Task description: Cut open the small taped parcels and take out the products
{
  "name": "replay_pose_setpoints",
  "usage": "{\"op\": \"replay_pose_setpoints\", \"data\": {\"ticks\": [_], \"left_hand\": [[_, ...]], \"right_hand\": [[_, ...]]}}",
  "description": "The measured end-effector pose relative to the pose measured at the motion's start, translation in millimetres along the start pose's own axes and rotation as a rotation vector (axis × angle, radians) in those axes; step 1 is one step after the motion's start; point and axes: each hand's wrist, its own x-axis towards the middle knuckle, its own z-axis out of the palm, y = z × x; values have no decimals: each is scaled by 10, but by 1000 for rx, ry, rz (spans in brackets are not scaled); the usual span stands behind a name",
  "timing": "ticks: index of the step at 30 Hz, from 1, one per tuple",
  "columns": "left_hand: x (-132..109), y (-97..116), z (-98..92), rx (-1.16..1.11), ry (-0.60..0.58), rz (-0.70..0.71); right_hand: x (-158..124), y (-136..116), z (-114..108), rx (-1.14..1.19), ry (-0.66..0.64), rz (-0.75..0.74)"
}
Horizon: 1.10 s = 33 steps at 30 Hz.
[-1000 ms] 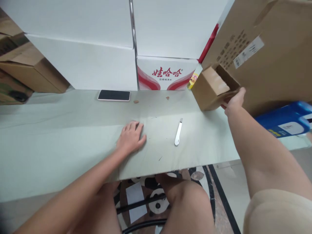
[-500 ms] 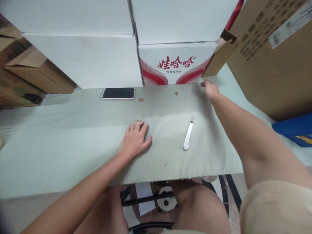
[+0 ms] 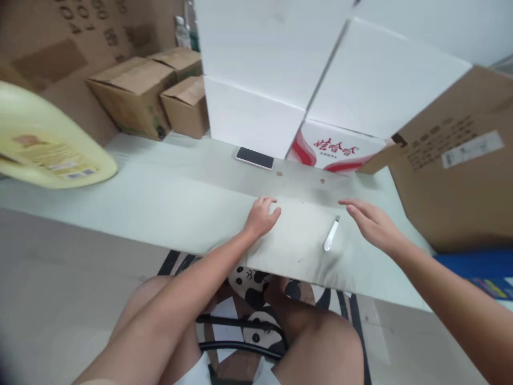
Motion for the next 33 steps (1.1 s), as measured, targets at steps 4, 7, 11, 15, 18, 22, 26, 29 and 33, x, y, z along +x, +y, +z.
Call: {"op": "replay_pose_setpoints", "data": {"ticks": [4, 7, 11, 15, 18, 22, 26, 29, 33], "left_hand": [[-357, -263, -394, -380, 132, -44], [-520, -546, -609, -472, 70, -76], [-432, -850, -781, -391, 60, -116], [-237, -988, -924, -472, 68, -172], [-152, -1043, -996, -610, 39, -152], [-102, -1136, -1039, -714, -6, -160], [-70, -1194, -1086, -797, -2, -197], [-56, -1172, -1115, -806, -7, -212], [-51, -1118, -1102, -815, 43, -205]], "right_hand": [[322, -684, 282, 69, -106, -152], [662, -1354, 583, 48, -165, -336], [1206, -2338, 960, -21, -162, -580], [1877, -3270, 1323, -106, 3, -726], [2340, -3812, 1525, -195, 121, -788], [2688, -4222, 1660, -276, 162, -768], [2831, -4356, 1747, -304, 195, -723], [2957, -4404, 1805, -249, 246, -735], [2968, -4421, 1807, -317, 245, -685]]}}
